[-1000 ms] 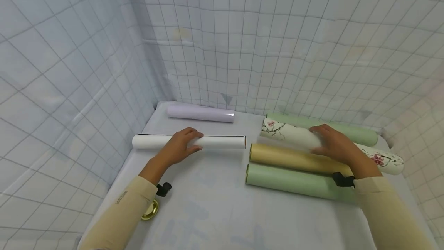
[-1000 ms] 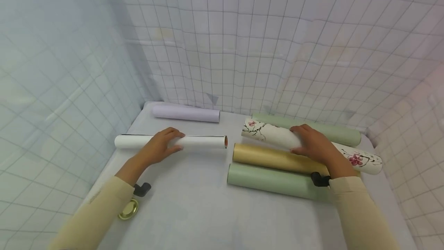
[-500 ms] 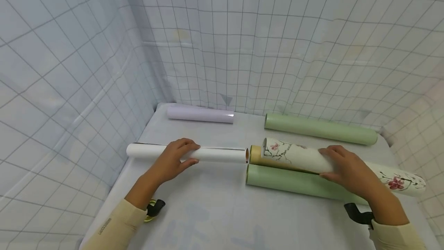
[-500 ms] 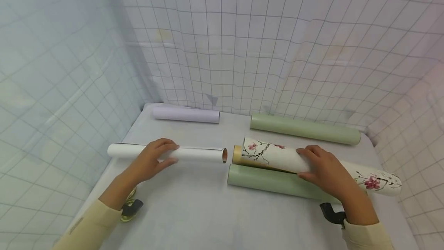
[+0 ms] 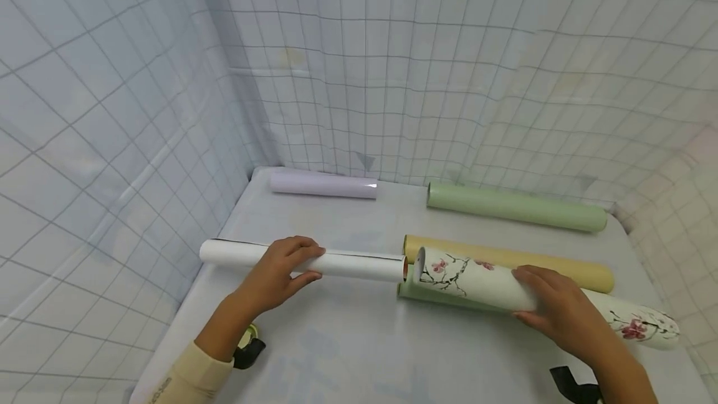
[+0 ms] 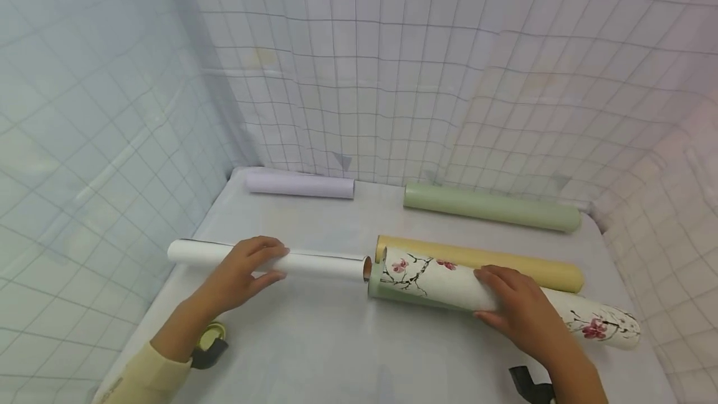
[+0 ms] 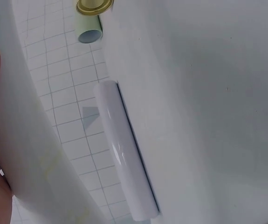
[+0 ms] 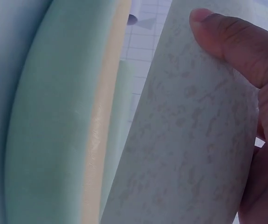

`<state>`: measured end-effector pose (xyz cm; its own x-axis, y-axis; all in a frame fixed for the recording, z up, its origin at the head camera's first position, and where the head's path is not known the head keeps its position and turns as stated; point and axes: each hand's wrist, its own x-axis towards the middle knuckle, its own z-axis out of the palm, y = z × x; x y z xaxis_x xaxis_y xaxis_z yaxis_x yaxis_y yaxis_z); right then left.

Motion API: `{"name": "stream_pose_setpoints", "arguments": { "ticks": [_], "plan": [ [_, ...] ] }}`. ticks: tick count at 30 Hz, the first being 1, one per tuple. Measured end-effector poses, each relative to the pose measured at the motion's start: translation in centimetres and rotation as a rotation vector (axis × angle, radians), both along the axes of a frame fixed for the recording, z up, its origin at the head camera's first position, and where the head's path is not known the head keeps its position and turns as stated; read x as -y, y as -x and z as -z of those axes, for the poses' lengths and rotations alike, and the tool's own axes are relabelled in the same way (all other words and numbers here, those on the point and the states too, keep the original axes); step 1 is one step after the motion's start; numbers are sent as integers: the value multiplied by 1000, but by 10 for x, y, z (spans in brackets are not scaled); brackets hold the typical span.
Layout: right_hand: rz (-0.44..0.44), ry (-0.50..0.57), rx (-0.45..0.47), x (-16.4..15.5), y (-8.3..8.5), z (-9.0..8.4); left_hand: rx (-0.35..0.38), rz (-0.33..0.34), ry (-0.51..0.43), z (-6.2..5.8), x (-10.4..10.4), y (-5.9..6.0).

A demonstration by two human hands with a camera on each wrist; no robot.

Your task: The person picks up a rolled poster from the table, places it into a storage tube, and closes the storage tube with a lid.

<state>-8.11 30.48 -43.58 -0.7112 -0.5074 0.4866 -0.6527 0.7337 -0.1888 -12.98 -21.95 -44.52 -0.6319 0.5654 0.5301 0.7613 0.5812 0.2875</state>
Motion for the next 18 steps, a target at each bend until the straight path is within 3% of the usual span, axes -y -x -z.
{"name": "stream_pose_setpoints", "arguments": {
  "ticks": [9, 18],
  "plan": [
    [-55, 65, -11, 9, -10, 9, -12, 59, 11, 0, -8, -4],
    [-51, 63, -38, 18, -13, 9, -52, 43, 21, -8, -17, -9]
  ]
}}
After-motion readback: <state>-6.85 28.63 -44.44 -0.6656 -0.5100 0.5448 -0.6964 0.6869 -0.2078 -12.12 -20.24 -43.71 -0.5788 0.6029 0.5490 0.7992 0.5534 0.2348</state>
